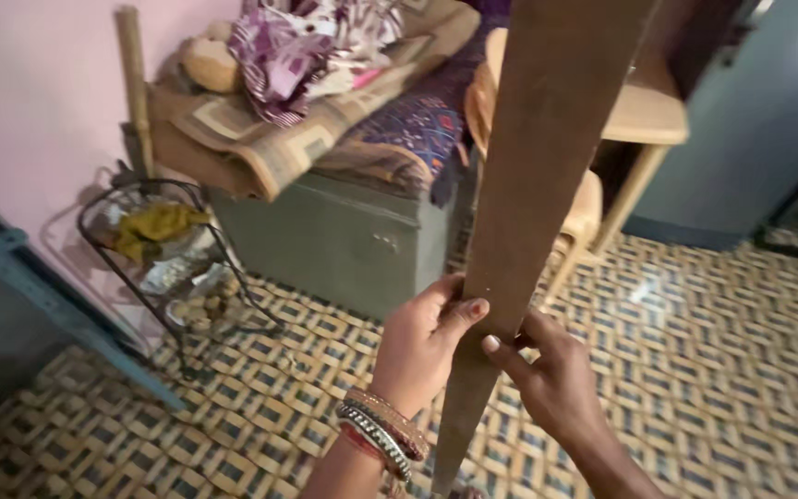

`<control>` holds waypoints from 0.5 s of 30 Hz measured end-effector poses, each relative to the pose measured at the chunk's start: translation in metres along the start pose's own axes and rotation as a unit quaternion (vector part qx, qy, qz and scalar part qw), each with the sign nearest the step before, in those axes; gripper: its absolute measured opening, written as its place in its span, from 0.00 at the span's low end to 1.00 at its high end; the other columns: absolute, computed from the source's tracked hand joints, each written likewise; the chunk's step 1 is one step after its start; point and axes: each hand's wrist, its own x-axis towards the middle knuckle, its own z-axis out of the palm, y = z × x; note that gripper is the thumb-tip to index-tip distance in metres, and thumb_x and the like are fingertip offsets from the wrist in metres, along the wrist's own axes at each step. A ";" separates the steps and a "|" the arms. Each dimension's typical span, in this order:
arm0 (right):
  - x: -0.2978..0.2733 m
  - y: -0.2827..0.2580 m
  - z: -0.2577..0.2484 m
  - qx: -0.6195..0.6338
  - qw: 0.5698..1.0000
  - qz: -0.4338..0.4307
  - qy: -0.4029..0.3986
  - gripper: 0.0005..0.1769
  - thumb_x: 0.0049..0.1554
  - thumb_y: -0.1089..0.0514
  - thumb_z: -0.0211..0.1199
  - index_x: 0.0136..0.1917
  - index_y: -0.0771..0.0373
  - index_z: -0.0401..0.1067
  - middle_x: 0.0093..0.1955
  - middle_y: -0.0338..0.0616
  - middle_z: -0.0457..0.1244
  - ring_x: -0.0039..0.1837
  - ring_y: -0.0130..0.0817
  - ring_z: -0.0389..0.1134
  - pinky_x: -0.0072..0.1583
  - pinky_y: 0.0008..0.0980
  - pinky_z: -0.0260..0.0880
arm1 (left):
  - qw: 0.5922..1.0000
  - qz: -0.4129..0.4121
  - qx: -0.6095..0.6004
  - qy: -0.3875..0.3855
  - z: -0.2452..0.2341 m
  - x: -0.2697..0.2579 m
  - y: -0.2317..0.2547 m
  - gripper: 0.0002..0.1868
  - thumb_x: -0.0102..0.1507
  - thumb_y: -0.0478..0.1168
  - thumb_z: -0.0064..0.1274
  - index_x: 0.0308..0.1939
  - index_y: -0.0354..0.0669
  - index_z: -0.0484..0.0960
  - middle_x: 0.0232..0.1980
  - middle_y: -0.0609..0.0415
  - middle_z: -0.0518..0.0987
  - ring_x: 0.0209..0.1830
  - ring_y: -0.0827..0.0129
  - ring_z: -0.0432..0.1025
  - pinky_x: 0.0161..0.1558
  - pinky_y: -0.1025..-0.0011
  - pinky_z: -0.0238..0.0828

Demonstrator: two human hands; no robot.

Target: The person removes a wooden slat from a bed frame, carries it to another room, places it on a sofa, then returns to the bed frame and reinserts the slat. The person repeats this removal and reinsertion process once more.

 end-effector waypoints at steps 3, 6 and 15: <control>0.064 -0.002 0.033 0.022 0.998 -0.064 0.002 0.17 0.52 0.55 0.70 0.53 0.64 0.78 0.40 0.45 0.72 0.42 0.32 0.72 0.45 0.33 0.72 | 0.999 0.020 0.037 0.034 -0.025 0.055 -0.024 0.19 0.65 0.47 0.54 0.54 0.37 0.82 0.44 0.48 0.88 0.43 0.66 0.83 0.45 0.70 0.76; 0.128 0.007 0.062 0.057 0.998 -0.036 -0.018 0.18 0.51 0.54 0.70 0.53 0.64 0.77 0.40 0.44 0.72 0.41 0.31 0.73 0.44 0.33 0.73 | 0.996 -0.022 0.073 0.047 -0.045 0.111 -0.052 0.19 0.65 0.47 0.54 0.53 0.37 0.83 0.43 0.49 0.88 0.41 0.66 0.83 0.43 0.71 0.77; 0.302 0.012 0.148 0.092 0.991 -0.045 -0.087 0.20 0.52 0.54 0.71 0.56 0.64 0.77 0.43 0.47 0.72 0.44 0.31 0.73 0.47 0.33 0.74 | 0.989 -0.052 0.083 0.111 -0.111 0.262 -0.137 0.18 0.66 0.46 0.54 0.54 0.36 0.82 0.42 0.51 0.88 0.40 0.73 0.80 0.43 0.73 0.76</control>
